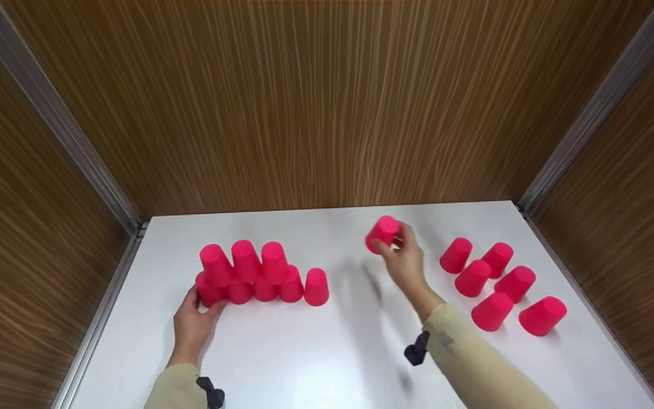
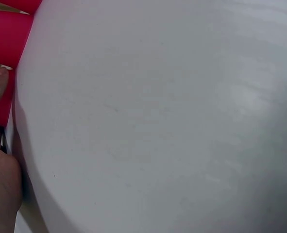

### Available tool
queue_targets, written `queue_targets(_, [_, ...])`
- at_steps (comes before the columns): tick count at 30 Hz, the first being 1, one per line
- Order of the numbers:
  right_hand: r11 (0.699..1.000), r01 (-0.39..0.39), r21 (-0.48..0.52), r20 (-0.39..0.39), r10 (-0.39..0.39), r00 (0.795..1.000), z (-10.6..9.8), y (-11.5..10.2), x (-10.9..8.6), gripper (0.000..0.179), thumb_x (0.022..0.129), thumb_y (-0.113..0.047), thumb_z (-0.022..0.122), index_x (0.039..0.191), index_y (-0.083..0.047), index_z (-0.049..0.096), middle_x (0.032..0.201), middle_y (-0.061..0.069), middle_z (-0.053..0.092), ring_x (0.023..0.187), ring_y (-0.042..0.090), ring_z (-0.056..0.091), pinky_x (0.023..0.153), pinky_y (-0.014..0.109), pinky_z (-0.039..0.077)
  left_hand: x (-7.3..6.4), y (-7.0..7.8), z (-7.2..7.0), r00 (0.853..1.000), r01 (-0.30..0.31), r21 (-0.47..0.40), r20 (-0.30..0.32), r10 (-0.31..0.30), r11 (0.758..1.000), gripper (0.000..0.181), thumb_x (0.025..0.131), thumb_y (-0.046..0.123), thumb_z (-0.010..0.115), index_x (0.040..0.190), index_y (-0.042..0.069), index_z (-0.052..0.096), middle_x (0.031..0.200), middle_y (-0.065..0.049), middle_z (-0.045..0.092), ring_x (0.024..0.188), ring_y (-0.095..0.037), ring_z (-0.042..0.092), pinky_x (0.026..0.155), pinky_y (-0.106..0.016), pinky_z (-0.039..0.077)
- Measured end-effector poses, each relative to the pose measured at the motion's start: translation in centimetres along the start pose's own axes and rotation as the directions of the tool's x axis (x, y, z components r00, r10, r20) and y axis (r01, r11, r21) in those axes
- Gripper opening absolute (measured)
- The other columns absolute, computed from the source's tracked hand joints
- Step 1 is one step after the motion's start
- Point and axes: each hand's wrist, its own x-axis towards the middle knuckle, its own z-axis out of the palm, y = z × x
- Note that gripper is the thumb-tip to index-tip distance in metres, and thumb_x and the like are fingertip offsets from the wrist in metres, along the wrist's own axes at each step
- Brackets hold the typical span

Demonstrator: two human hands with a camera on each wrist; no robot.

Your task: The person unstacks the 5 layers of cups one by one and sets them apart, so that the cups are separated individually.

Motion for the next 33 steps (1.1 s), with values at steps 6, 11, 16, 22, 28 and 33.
queue_targets(6, [0.981, -0.19, -0.044, 0.002, 0.19, 0.982, -3.9, 3.1, 0.7, 0.071, 0.099, -0.019, 0.076, 0.159, -0.01, 0.038, 0.153, 0.017, 0.051, 0.139, 0.038, 0.051, 0.111, 0.049, 0.052, 0.1, -0.2, -0.1, 1.0, 0.0, 0.009, -0.013, 0.001, 1.0, 0.082, 0.1, 0.026, 0.076, 0.166, 0.004, 0.031, 0.168, -0.021, 0.036, 0.157, -0.04, 0.031, 0.126, -0.052, 0.032])
queue_targets(11, [0.953, -0.291, -0.079, 0.006, 0.292, 0.956, -5.5, 4.9, 0.8, 0.08, 0.1, -0.022, 0.075, 0.165, -0.011, 0.029, 0.16, 0.017, 0.044, 0.146, 0.038, 0.045, 0.115, 0.048, 0.048, -0.1, -0.2, -0.1, 1.0, 0.014, 0.015, -0.013, -0.014, 1.0, 0.083, 0.101, 0.028, 0.076, 0.166, 0.006, 0.03, 0.168, -0.02, 0.036, 0.157, -0.04, 0.03, 0.126, -0.053, 0.032])
queue_targets(16, [0.938, -0.338, -0.074, 0.005, 0.339, 0.941, -6.4, 6.3, 0.7, 0.08, 0.101, -0.021, 0.074, 0.166, -0.01, 0.027, 0.16, 0.019, 0.044, 0.145, 0.039, 0.045, 0.118, 0.048, 0.045, -0.1, 0.0, 0.0, 1.0, 0.01, 0.017, -0.017, -0.01, 1.0, 0.084, 0.1, 0.029, 0.077, 0.166, 0.006, 0.031, 0.168, -0.019, 0.037, 0.157, -0.039, 0.03, 0.126, -0.053, 0.032])
queue_targets(22, [0.932, -0.355, -0.072, 0.014, 0.357, 0.934, -6.7, 8.0, 0.6, 0.078, 0.101, -0.019, 0.074, 0.164, -0.008, 0.028, 0.159, 0.019, 0.044, 0.144, 0.039, 0.046, 0.119, 0.047, 0.045, 0.0, 0.3, 0.1, 1.0, -0.003, 0.009, -0.013, 0.003, 1.0, 0.084, 0.1, 0.028, 0.077, 0.167, 0.007, 0.03, 0.169, -0.018, 0.036, 0.157, -0.039, 0.03, 0.125, -0.051, 0.033])
queue_targets(28, [0.938, -0.335, -0.09, 0.026, 0.339, 0.94, -6.7, 8.6, 1.0, 0.076, 0.101, -0.018, 0.073, 0.163, -0.005, 0.03, 0.158, 0.021, 0.044, 0.143, 0.041, 0.046, 0.119, 0.05, 0.043, -0.2, 0.5, 0.1, 1.0, -0.004, 0.019, -0.016, 0.004, 1.0, 0.084, 0.101, 0.027, 0.076, 0.167, 0.006, 0.029, 0.169, -0.018, 0.036, 0.157, -0.039, 0.03, 0.126, -0.051, 0.032])
queue_targets(33, [0.936, -0.332, -0.115, 0.033, 0.338, 0.941, -6.6, 8.6, 1.3, 0.078, 0.101, -0.019, 0.074, 0.163, -0.006, 0.029, 0.159, 0.021, 0.044, 0.144, 0.042, 0.046, 0.117, 0.05, 0.046, -0.3, 0.4, 0.2, 1.0, -0.011, 0.003, -0.018, 0.011, 1.0, 0.082, 0.1, 0.025, 0.077, 0.166, 0.006, 0.031, 0.168, -0.018, 0.038, 0.157, -0.039, 0.031, 0.125, -0.051, 0.034])
